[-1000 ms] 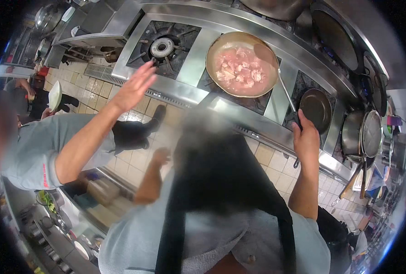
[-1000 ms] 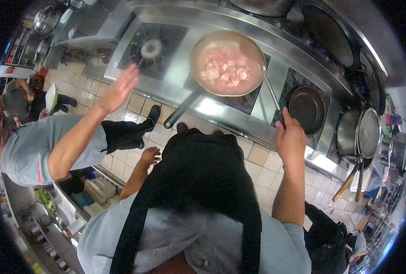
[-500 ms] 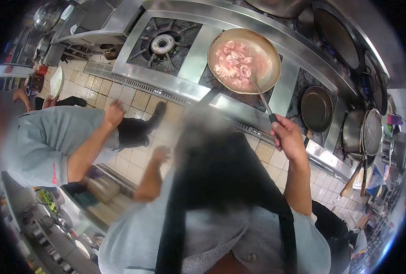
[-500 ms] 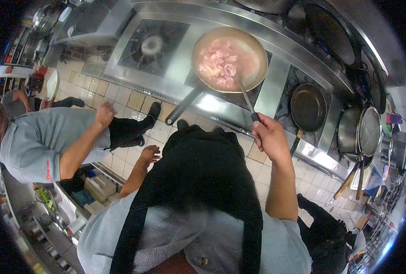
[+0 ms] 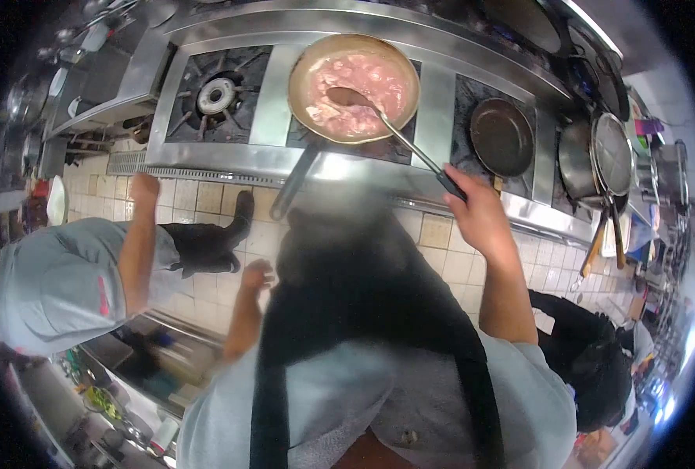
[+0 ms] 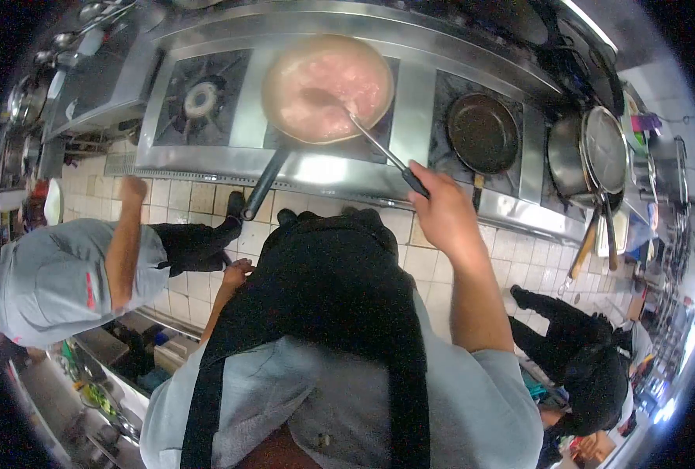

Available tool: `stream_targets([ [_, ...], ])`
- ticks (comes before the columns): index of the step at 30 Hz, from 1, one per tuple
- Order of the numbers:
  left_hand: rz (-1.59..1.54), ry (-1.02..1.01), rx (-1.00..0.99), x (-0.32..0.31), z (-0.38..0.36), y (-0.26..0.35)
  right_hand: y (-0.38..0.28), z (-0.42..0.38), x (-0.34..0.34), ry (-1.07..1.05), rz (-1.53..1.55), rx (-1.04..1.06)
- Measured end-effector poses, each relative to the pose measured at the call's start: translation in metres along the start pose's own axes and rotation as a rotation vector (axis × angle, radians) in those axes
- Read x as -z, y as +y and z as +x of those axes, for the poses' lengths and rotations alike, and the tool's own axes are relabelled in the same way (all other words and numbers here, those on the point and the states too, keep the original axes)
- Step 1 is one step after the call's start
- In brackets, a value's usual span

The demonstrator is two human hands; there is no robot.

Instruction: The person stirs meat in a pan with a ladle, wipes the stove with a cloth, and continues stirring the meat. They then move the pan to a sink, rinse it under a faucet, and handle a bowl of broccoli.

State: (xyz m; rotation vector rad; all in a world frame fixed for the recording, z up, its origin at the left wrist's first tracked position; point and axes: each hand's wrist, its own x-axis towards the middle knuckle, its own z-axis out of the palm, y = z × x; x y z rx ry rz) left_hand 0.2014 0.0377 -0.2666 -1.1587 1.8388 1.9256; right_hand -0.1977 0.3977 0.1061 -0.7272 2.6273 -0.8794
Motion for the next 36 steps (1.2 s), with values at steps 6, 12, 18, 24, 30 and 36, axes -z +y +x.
stream_targets([
  [6,-0.123,0.065,0.252,-0.012,-0.020,0.061,0.018,0.014,-0.033,0.155,-0.017,0.031],
  [12,0.072,0.126,0.320,-0.003,-0.024,0.058,0.008,0.010,-0.031,0.242,-0.002,0.008],
  [18,-0.112,0.081,0.324,0.035,-0.004,0.037,-0.008,0.017,-0.070,0.094,0.155,-0.243],
  [24,-0.092,0.060,0.216,0.060,-0.009,0.053,-0.045,0.015,-0.089,-0.137,0.958,-0.513],
  [30,-0.111,0.089,0.399,0.082,-0.022,0.066,-0.083,-0.015,-0.080,-0.069,0.931,-0.511],
  [36,-0.126,0.078,0.402,0.096,-0.025,0.052,-0.103,-0.052,-0.067,0.157,0.573,-0.423],
])
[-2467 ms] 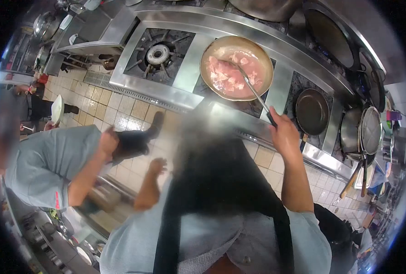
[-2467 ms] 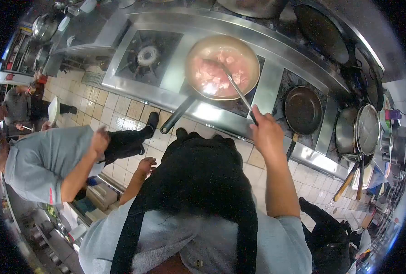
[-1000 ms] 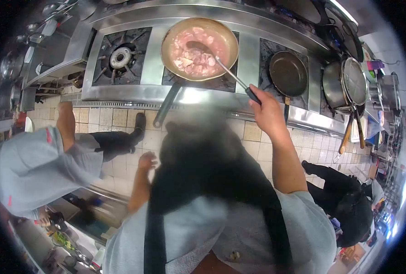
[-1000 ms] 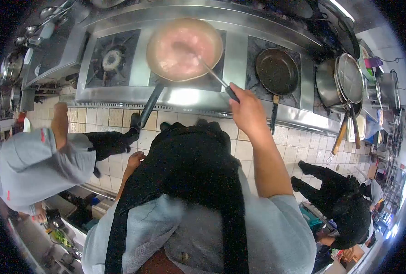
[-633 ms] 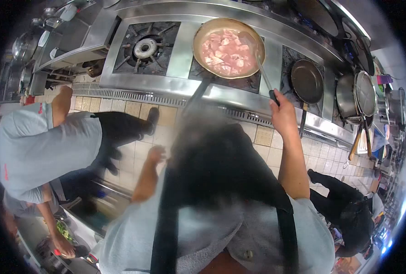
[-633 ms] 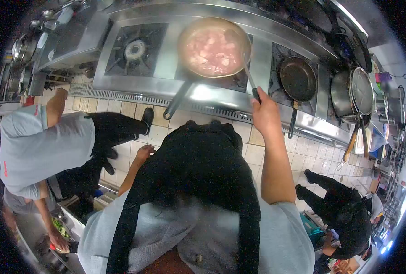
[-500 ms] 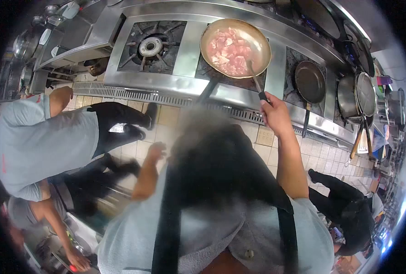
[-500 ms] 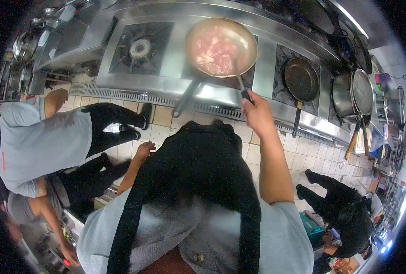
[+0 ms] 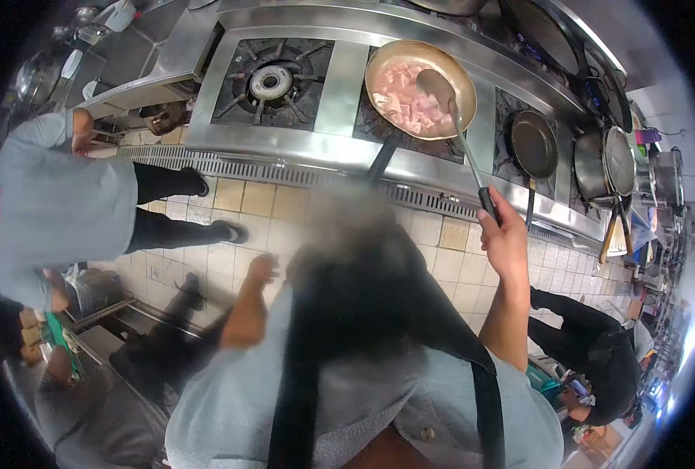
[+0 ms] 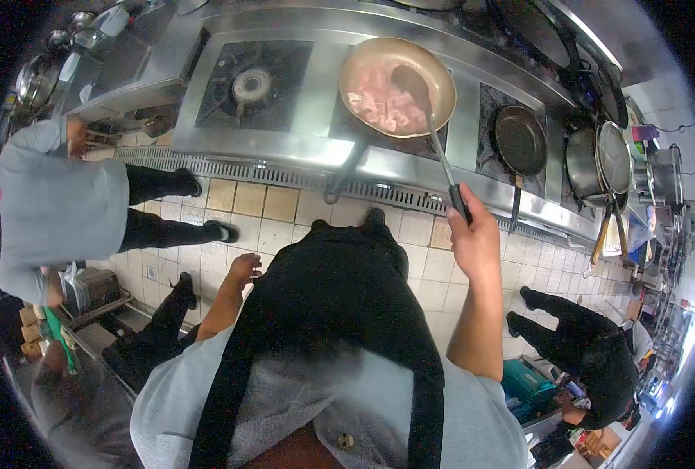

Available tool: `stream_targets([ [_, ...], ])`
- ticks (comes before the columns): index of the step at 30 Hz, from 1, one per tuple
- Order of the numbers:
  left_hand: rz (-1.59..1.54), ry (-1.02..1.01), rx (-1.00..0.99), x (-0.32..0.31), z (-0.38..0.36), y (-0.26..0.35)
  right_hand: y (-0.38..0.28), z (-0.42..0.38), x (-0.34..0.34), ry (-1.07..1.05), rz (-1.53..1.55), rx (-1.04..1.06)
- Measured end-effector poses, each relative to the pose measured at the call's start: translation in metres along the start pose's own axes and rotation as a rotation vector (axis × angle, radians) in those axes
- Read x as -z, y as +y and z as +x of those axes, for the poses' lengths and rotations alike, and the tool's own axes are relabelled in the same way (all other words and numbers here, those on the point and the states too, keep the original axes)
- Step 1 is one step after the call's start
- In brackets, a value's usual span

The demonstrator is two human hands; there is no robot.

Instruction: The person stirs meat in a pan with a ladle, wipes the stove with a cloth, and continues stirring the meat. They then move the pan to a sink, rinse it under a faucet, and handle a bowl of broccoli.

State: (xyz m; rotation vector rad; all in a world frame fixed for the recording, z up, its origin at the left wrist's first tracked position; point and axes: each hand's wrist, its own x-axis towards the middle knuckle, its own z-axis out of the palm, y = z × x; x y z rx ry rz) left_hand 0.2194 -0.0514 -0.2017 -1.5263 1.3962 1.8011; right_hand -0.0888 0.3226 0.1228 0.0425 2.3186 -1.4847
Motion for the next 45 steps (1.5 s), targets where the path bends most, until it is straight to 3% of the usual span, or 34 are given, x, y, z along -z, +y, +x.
stream_targets([
  [3,0.053,0.009,0.002,-0.001,-0.007,0.004,-0.006,-0.009,0.003,0.010,-0.157,0.019],
  [5,0.065,0.006,0.012,0.000,-0.005,0.002,0.018,0.000,0.002,0.035,-0.426,0.431],
  [10,0.026,-0.020,0.021,-0.003,0.002,0.000,0.025,0.029,-0.028,0.071,-0.587,0.373],
  [12,0.013,-0.011,0.016,0.001,0.009,-0.006,0.030,0.043,-0.034,0.191,-0.667,0.358],
  [14,0.218,-0.045,-0.185,0.013,0.029,-0.025,0.026,0.051,-0.035,0.221,-0.635,0.416],
  [19,0.032,0.021,-0.009,0.007,-0.003,-0.001,0.006,0.056,-0.042,0.283,-0.633,0.458],
  [24,0.042,0.020,0.004,0.025,0.022,-0.036,0.014,0.051,-0.044,0.157,-0.831,0.286],
  [26,0.158,-0.175,-0.468,0.043,0.054,-0.071,0.021,0.039,-0.040,0.189,-0.847,0.241],
  [27,0.004,-0.045,-0.135,0.020,0.017,-0.028,0.021,0.031,-0.037,0.161,-0.837,0.259],
  [28,0.033,-0.074,-0.140,0.023,0.033,-0.036,0.020,0.023,-0.033,0.137,-0.828,0.276],
  [30,0.363,-0.138,-0.465,0.036,0.058,-0.058,0.010,0.008,-0.021,0.195,-0.818,0.249],
  [34,0.464,-0.181,-0.608,0.046,0.074,-0.049,-0.014,-0.017,0.003,0.241,-0.746,0.278],
  [36,1.168,-0.123,-1.079,0.055,0.085,-0.041,-0.022,-0.027,0.011,0.253,-0.718,0.331],
  [37,0.429,-0.176,-0.533,0.046,0.082,-0.043,-0.026,-0.030,0.012,0.244,-0.713,0.298],
  [41,0.534,-0.173,-0.523,0.044,0.072,-0.014,0.004,-0.014,0.003,0.258,-0.799,0.275],
  [45,0.343,-0.225,-0.471,0.044,0.080,-0.010,0.026,0.008,-0.015,0.297,-0.732,0.229],
])
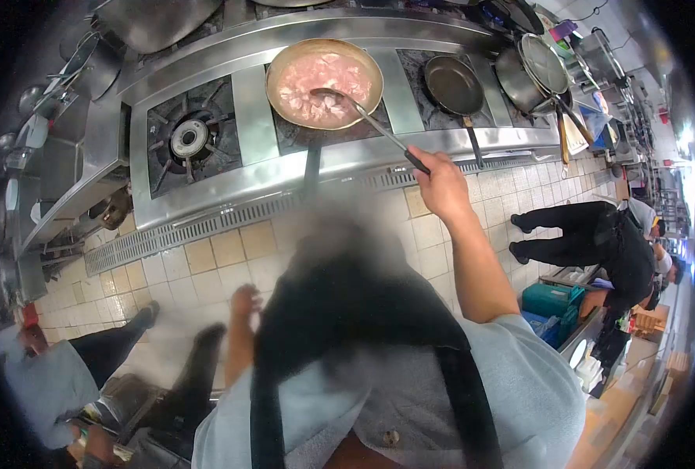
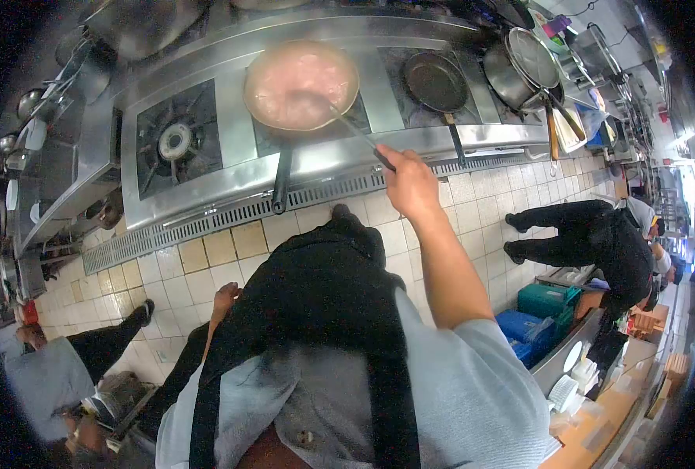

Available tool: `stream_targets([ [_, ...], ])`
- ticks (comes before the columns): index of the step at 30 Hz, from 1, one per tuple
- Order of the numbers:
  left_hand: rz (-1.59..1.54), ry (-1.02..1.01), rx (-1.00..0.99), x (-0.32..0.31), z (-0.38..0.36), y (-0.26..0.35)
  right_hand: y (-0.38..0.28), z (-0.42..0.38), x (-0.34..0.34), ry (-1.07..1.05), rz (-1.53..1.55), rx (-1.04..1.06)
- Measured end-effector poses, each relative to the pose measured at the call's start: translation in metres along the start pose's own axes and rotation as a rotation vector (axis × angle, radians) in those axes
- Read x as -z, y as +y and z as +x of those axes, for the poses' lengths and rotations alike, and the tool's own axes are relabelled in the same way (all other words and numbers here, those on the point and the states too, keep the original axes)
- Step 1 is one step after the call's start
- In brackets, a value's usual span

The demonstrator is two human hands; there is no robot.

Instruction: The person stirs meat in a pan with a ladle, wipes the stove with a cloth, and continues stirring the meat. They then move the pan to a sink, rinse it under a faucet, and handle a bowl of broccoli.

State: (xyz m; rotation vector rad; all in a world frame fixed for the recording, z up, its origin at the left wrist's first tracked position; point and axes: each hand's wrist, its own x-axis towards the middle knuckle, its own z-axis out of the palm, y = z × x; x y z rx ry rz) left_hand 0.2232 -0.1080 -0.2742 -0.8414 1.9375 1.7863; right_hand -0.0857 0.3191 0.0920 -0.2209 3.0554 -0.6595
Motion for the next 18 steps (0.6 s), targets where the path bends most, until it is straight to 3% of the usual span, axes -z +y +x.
stream_targets([
  [2,-0.028,0.033,0.001,0.000,-0.002,0.010,0.001,0.005,-0.002,0.016,0.121,0.022],
  [4,0.250,-0.001,-0.257,0.003,-0.009,0.013,0.003,0.008,-0.002,0.037,0.182,0.007],
  [5,0.248,0.000,-0.255,0.002,-0.013,0.014,0.005,0.010,-0.001,0.059,0.242,-0.005],
  [7,0.088,0.074,0.054,-0.002,-0.023,0.020,0.013,0.017,-0.007,0.101,0.233,0.010],
  [8,0.086,0.078,0.054,-0.003,-0.028,0.024,0.017,0.020,-0.013,0.144,0.226,0.023],
  [10,0.938,-0.015,-0.336,0.001,-0.036,0.017,0.019,0.024,-0.023,0.126,0.220,-0.019],
  [13,0.760,-0.016,-0.268,-0.003,-0.044,0.010,0.030,0.031,-0.060,0.064,0.343,-0.031],
  [15,0.852,-0.036,-0.254,-0.007,-0.051,0.008,0.024,0.033,-0.068,0.015,0.476,0.002],
  [17,0.793,0.016,-0.365,-0.007,-0.048,-0.008,-0.010,0.030,-0.046,-0.346,1.015,-0.471],
  [18,0.791,0.028,-0.357,-0.008,-0.049,-0.007,-0.018,0.029,-0.040,-0.359,1.016,-0.463],
])
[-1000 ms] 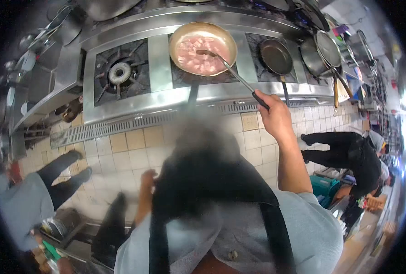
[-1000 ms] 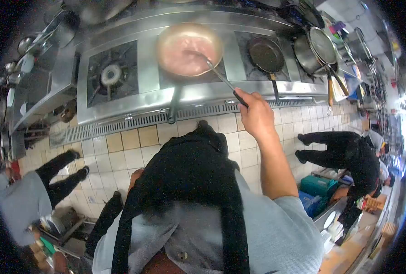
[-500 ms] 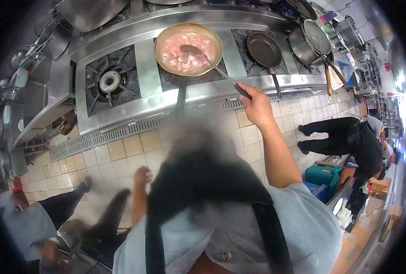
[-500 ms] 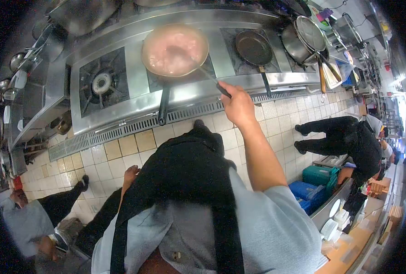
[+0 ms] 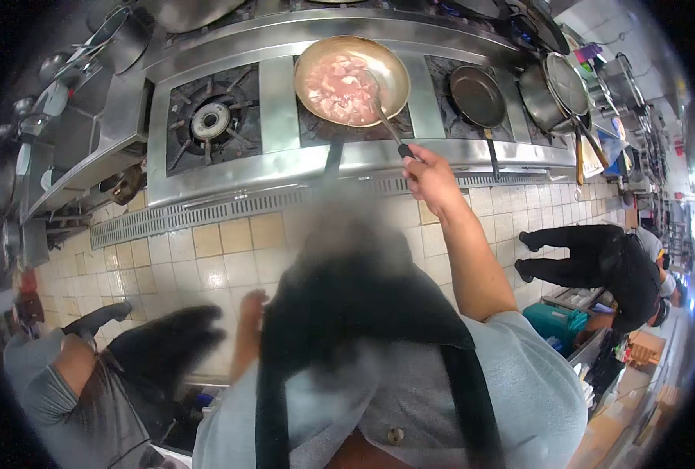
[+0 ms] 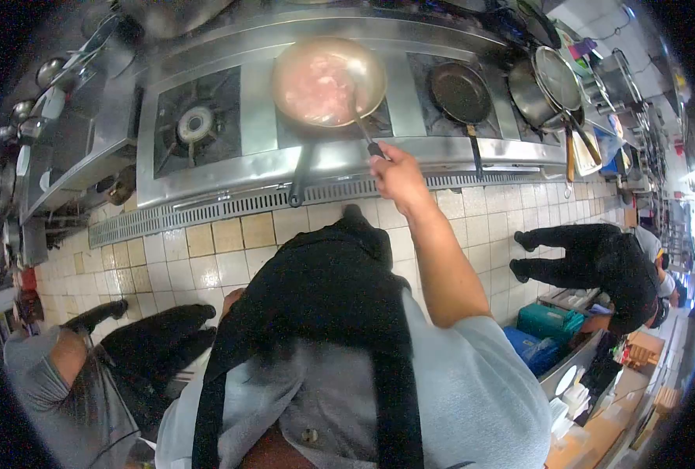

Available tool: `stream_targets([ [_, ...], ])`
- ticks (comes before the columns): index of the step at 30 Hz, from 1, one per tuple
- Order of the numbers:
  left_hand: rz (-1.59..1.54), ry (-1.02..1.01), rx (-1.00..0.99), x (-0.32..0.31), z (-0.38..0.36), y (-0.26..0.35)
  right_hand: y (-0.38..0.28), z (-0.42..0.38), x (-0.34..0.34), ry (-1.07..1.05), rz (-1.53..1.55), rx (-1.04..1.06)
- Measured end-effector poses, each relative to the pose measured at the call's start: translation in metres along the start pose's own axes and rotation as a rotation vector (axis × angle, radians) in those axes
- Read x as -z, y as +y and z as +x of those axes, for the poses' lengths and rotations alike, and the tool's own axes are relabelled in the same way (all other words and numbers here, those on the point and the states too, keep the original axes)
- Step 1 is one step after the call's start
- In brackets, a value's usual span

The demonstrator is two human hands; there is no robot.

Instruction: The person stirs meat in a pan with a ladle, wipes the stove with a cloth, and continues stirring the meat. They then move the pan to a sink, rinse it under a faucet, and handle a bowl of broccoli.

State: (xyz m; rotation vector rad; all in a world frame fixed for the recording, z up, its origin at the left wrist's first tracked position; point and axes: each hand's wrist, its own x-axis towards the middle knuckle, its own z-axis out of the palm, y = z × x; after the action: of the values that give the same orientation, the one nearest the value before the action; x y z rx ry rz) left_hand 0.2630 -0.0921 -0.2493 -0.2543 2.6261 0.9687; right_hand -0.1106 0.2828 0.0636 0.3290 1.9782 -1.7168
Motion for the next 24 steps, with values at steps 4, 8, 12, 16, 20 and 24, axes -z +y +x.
stream_targets([
  [4,-0.642,-0.060,0.532,-0.003,0.013,0.013,-0.010,-0.010,-0.002,-0.090,0.253,-0.061],
  [8,-0.909,-0.014,0.706,0.021,0.020,0.045,-0.018,-0.030,0.001,-0.016,0.108,0.003],
  [12,-1.122,0.057,0.863,0.029,0.023,0.061,-0.014,-0.037,0.010,0.093,-0.340,0.287],
  [16,-1.126,0.045,0.891,0.019,0.022,0.052,-0.013,-0.041,0.009,0.112,-0.477,0.375],
  [20,-1.121,0.017,0.907,0.018,0.025,0.048,-0.001,-0.020,0.010,0.187,-0.805,0.520],
  [24,-1.145,0.046,0.904,0.022,0.028,0.050,0.001,-0.005,0.020,0.284,-0.827,0.559],
])
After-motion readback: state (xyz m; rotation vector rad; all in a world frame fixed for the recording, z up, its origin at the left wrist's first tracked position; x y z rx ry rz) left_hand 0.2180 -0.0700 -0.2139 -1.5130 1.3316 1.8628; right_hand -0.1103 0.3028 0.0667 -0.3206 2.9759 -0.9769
